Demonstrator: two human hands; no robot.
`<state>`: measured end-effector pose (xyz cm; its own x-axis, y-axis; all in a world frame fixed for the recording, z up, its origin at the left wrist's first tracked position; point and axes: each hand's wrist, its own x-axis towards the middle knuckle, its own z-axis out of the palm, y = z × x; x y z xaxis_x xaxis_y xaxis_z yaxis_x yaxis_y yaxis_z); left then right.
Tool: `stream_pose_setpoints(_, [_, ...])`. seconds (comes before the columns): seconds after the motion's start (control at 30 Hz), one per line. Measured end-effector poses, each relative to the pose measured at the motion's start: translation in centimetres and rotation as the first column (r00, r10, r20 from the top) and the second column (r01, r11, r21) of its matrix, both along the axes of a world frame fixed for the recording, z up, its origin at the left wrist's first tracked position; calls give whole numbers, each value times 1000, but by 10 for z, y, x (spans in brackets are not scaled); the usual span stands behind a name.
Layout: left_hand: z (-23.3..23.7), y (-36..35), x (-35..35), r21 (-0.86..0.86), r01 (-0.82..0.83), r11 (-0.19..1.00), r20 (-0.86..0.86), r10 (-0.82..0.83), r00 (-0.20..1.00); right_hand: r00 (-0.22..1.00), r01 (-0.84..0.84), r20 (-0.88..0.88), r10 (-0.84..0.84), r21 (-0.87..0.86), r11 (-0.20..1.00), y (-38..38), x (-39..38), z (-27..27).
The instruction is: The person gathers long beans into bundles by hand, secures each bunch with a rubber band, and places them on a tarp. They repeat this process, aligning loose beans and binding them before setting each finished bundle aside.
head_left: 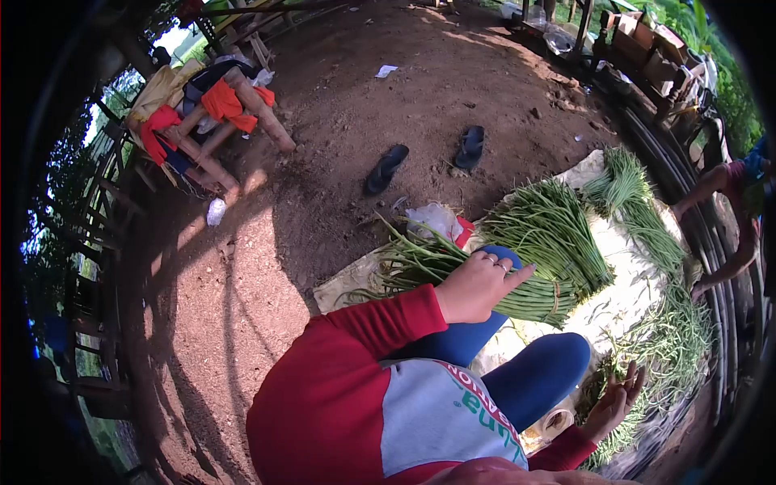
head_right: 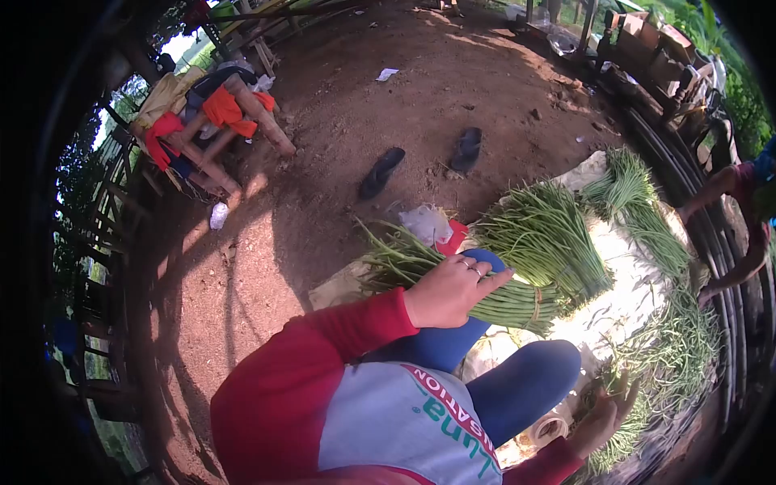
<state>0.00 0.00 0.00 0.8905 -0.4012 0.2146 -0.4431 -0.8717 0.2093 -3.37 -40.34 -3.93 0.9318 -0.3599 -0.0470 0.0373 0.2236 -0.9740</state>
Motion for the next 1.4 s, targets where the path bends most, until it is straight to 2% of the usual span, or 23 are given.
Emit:
stream_pose_setpoints(0.13, [1,-1,-1,5,10,1000,21,-11,1000,855,-381,225,467,-339,860,101,23,79])
stream_pose_setpoints(0.23, [-5,-4,-5,1,0,1000,66,0,998,560,-329,202,803,-836,440,163,54,88])
stream_pose_setpoints(0.3, [-8,-4,-5,-73,8,997,81,-2,997,501,-257,33,865,-949,185,201,76,88])
stream_pose_setpoints(0.37, [-8,-1,-8,-54,-13,998,22,15,1000,561,-345,-204,802,-939,3,215,97,60])
stream_pose_setpoints(0.4, [-6,-2,-11,-26,-17,1000,56,19,998,464,-533,-206,862,-842,86,220,105,59])
stream_pose_setpoints(0.53, [0,3,-5,15,-2,1000,-11,3,1000,407,-698,-395,824,-716,2,230,109,72])
stream_pose_setpoints(0.57, [2,4,-3,-12,30,999,-84,-31,996,406,-699,-398,823,-715,-1,232,100,73])
stream_pose_setpoints(0.63, [-8,4,5,-39,-10,999,-81,7,997,452,-255,-273,849,-952,-171,235,78,75])
stream_pose_setpoints(0.7, [-16,10,12,-108,-37,994,-90,27,996,420,-257,-309,853,-942,-215,220,64,96])
stream_pose_setpoints(0.77, [-5,27,12,-149,-47,988,-106,32,994,632,-61,-257,731,-957,-283,189,62,97])
stream_pose_setpoints(0.83, [-6,42,11,-282,40,958,-125,-78,989,755,-79,-181,631,-979,-187,147,81,81])
stream_pose_setpoints(0.87, [-13,49,14,-321,98,942,-73,-128,989,742,-118,-108,662,-993,-30,140,87,72])
stream_pose_setpoints(0.9, [-12,51,16,-326,93,941,-79,-126,989,739,-125,-116,664,-992,-35,124,99,45])
stream_pose_setpoints(0.97, [-9,52,21,-367,90,926,-218,-180,959,390,-516,-412,824,-838,-175,103,124,-27])
stream_pose_setpoints(1.03, [-17,47,23,-408,56,911,-227,-161,961,325,-906,-493,807,-406,117,144,96,-50])
stream_pose_setpoints(1.07, [-22,43,23,-457,-4,889,-194,-95,976,159,-986,-517,841,-118,114,157,79,-53])
stream_pose_setpoints(1.1, [-26,40,20,-503,-60,862,-165,-28,986,-8,-979,-491,871,182,93,169,62,-53])
stream_pose_setpoints(1.17, [-22,24,7,-342,-50,938,-63,30,998,99,-952,-356,929,238,193,185,31,-23])
stream_pose_setpoints(1.2, [-25,17,3,-186,16,982,41,-9,999,294,-929,-180,939,179,325,196,15,-2])
stream_pose_setpoints(1.27, [-24,5,-2,-25,99,995,124,-95,988,535,-764,121,836,-353,540,204,9,50])
stream_pose_setpoints(1.3, [-15,-2,-6,62,131,989,146,-139,980,572,-389,254,780,-753,530,196,14,79])
stream_pose_setpoints(1.33, [-9,-7,-7,150,158,976,170,-183,968,616,-251,454,644,-661,707,205,7,109])
stream_pose_setpoints(1.4, [-7,-15,0,24,154,988,71,-156,985,520,55,693,499,-611,790,192,12,139])
